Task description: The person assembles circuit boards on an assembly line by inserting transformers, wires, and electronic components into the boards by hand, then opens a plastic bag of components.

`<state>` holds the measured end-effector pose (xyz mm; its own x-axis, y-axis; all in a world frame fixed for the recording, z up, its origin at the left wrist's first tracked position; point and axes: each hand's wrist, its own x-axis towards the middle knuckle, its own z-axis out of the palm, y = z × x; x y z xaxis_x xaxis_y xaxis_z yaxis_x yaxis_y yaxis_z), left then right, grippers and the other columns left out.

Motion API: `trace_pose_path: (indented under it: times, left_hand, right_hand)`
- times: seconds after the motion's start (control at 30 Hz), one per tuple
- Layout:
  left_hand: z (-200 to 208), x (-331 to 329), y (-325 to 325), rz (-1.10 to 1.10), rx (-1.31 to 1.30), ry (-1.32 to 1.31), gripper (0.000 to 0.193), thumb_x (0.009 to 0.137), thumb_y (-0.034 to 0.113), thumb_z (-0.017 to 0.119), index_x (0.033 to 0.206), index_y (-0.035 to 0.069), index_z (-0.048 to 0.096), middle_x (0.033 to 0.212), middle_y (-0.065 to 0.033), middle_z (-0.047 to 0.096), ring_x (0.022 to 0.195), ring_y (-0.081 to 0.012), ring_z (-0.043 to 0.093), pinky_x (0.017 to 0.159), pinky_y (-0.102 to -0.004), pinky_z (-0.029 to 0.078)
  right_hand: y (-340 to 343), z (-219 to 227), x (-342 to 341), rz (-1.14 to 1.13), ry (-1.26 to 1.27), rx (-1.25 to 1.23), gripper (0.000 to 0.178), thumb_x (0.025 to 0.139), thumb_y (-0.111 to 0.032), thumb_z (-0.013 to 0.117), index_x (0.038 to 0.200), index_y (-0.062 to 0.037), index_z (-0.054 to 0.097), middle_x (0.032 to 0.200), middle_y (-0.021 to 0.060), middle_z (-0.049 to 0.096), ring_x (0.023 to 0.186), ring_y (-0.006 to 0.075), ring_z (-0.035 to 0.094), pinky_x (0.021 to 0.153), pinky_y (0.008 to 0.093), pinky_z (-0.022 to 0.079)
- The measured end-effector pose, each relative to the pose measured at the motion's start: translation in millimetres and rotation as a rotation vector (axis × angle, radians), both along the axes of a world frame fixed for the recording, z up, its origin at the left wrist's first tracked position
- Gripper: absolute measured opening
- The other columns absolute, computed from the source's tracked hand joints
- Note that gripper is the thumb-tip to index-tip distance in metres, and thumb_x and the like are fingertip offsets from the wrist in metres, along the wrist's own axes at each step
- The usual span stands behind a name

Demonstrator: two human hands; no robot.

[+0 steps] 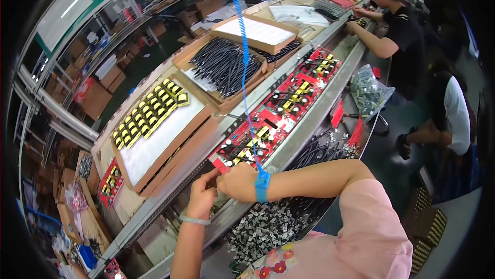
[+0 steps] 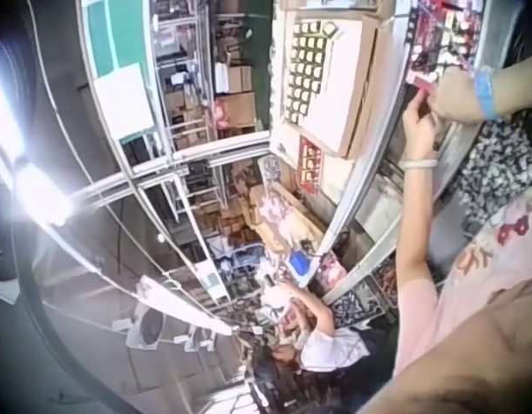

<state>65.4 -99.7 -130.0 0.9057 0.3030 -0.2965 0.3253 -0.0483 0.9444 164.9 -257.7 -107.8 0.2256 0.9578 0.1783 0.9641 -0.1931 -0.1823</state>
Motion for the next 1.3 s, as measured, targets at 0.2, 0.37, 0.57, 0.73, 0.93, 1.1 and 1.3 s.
trace_pose_path:
  times: [0.2, 0.37, 0.57, 0.73, 0.93, 1.1, 1.3]
  left_hand:
    - [14.2, -45.6, -2.3, 0.002, 0.054, -0.091, 0.06, 0.08, -0.012, 0.05, 0.14, -0.004, 0.057, 0.128, -0.014, 0.069, 0.122, -0.0213, 0.063, 0.107, -0.0334, 0.046]
    - [31.0, -113.5, 21.7, 0.08, 0.086, -0.006, 0.048, 0.086, -0.009, 0.058, 0.133, -0.001, 0.064, 0.127, -0.0132, 0.069, 0.118, -0.0206, 0.065, 0.105, -0.0331, 0.047]
    - [40.6, -202.1, 33.2, 0.205, 0.258, -0.002, 0.03, 0.099, 0.01, 0.066, 0.126, 0.0, 0.067, 0.116, -0.008, 0.071, 0.109, -0.0158, 0.064, 0.095, -0.0307, 0.052]
    - [35.6, -262.3, 81.0, 0.509, 1.119, 0.136, 0.018, 0.09, 0.013, 0.067, 0.099, -0.001, 0.072, 0.096, -0.0212, 0.07, 0.094, -0.037, 0.069, 0.078, -0.0435, 0.055]
    - [26.0, -379.5, 169.0, 0.665, 1.656, 1.077, 0.016, 0.083, 0.021, 0.067, 0.089, 0.008, 0.074, 0.103, -0.0145, 0.071, 0.1, -0.0315, 0.067, 0.085, -0.0465, 0.053]
    - [8.0, -404.9, 229.1, 0.685, 1.48, 1.382, 0.022, 0.086, 0.022, 0.066, 0.1, 0.01, 0.079, 0.112, -0.0127, 0.073, 0.105, -0.0293, 0.067, 0.087, -0.0437, 0.05]
    - [-11.4, -403.9, 259.6, 0.521, 1.519, 1.498, 0.022, 0.093, 0.019, 0.061, 0.1, 0.02, 0.081, 0.099, -0.0006, 0.078, 0.099, -0.0265, 0.071, 0.082, -0.0419, 0.047]
  right_hand:
    - [-32.6, 8.2, 39.3, -0.139, -0.108, -0.095, 0.012, 0.082, -0.016, 0.065, 0.084, -0.0094, 0.075, 0.08, 0.0106, 0.075, 0.074, 0.0286, 0.076, 0.059, 0.0426, 0.058]
    - [-64.1, 11.7, 84.3, -0.332, -0.202, -0.154, 0.01, 0.081, -0.014, 0.066, 0.084, -0.0109, 0.074, 0.081, 0.0099, 0.075, 0.077, 0.029, 0.076, 0.059, 0.0435, 0.059]
    - [-87.4, -20.2, 148.4, -0.533, -0.405, -0.158, 0.023, 0.086, -0.013, 0.062, 0.107, -0.0104, 0.07, 0.07, 0.014, 0.071, 0.063, 0.0324, 0.072, 0.052, 0.0474, 0.054]
    - [-168.4, -50.3, 249.5, -0.694, -0.516, -0.301, 0.024, 0.086, -0.014, 0.063, 0.11, -0.0074, 0.063, 0.092, 0.0205, 0.073, 0.085, 0.0386, 0.073, 0.071, 0.051, 0.058]
    - [-151.3, -93.3, 311.6, -0.749, -0.669, -0.328, 0.027, 0.081, -0.016, 0.073, 0.102, -0.0095, 0.058, 0.09, 0.012, 0.067, 0.083, 0.0335, 0.072, 0.071, 0.0454, 0.06]
    - [-181.6, -116.6, 332.1, -0.74, -0.746, -0.321, 0.021, 0.088, -0.015, 0.07, 0.103, -0.0111, 0.056, 0.086, 0.0111, 0.067, 0.076, 0.0319, 0.071, 0.063, 0.0446, 0.059]
    - [-191.8, -135.8, 367.8, -0.676, -0.723, -0.224, 0.015, 0.093, -0.003, 0.057, 0.106, -0.0107, 0.059, 0.083, 0.0142, 0.07, 0.073, 0.0358, 0.072, 0.061, 0.0476, 0.058]
